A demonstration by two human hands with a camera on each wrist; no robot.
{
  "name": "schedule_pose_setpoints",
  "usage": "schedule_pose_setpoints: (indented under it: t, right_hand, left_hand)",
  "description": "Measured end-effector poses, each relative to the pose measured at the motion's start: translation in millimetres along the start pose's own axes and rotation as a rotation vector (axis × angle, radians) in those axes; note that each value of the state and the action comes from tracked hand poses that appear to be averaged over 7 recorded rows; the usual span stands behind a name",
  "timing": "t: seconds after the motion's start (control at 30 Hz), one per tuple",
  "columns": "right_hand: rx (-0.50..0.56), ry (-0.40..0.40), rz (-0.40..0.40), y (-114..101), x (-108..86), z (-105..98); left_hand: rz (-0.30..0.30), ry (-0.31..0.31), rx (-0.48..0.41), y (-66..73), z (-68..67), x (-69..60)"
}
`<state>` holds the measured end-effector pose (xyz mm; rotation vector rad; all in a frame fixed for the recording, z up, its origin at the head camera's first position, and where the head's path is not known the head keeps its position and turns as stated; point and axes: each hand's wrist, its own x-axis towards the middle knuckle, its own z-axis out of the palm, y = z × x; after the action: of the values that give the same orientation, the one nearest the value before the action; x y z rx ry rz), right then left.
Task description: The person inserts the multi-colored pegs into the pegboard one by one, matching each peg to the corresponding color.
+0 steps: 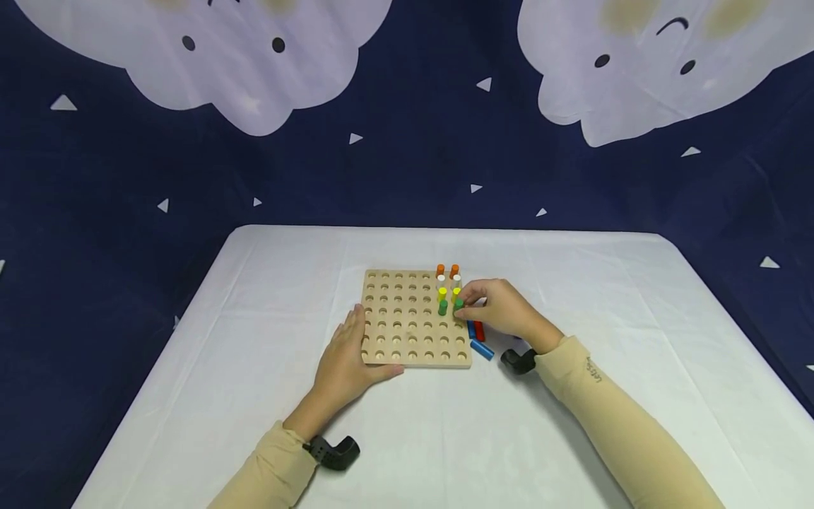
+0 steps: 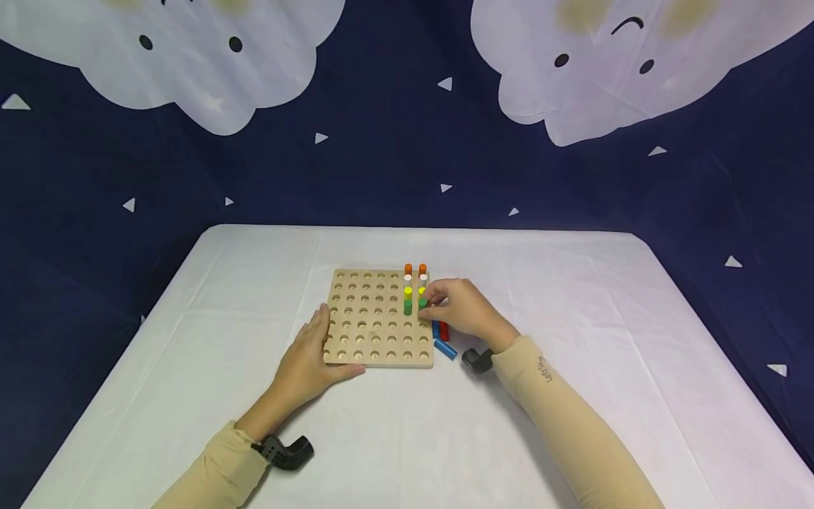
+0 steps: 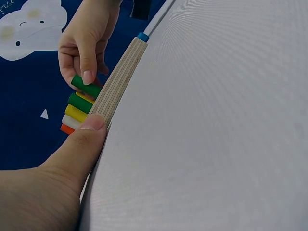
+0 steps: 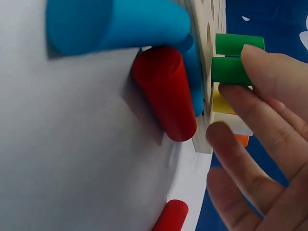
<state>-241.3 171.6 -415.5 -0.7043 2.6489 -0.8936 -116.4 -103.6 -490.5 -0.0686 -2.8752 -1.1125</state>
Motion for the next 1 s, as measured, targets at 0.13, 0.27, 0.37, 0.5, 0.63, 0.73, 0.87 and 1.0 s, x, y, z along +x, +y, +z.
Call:
schedule_pose_setpoints:
  t: [0.13,0.27,0.37,0.5,0.63,0.73,0.87,1.0]
  right_hand:
    - [-0.023,0.018,0.009,0.1,-0.9,1.0]
    - [-0.041,0.021,0.023,0.1,-1.8,1.3]
    - [-0.051,0.017,0.023,0.7,-2.5,1.3]
    - [-0.048,0.007,0.025,1.4,-3.1,2.6]
    - [-0.060,0.001,0.026,2.2,-3.0,4.3]
    - [-0.077,0.007,0.012,1.7,-3.3,3.9]
    - [-0.074,0.025,-0.004,1.5,-6.0,-2.9]
    - [-0.079,0.076,0.019,4.6,-10.0,-16.7]
  left_hand:
    - [-0.003,-0.012,0.000,-0.6,1.1,0.8]
    - [-0.002,-0.023,0.003,-1.3,2.2,0.6]
    - [0.000,-0.026,0.005,-1.5,2.7,0.3]
    - [-0.003,-0.028,0.008,-1.5,2.8,0.7]
    - [-0.004,-0.028,0.008,-1.2,2.2,0.9]
    - [-0.006,-0.029,0.010,-1.0,1.5,0.6]
    - [-0.004,-0.026,0.014,-1.3,0.9,0.2]
    - [0.006,-0.016,0.015,-1.7,0.0,-0.1]
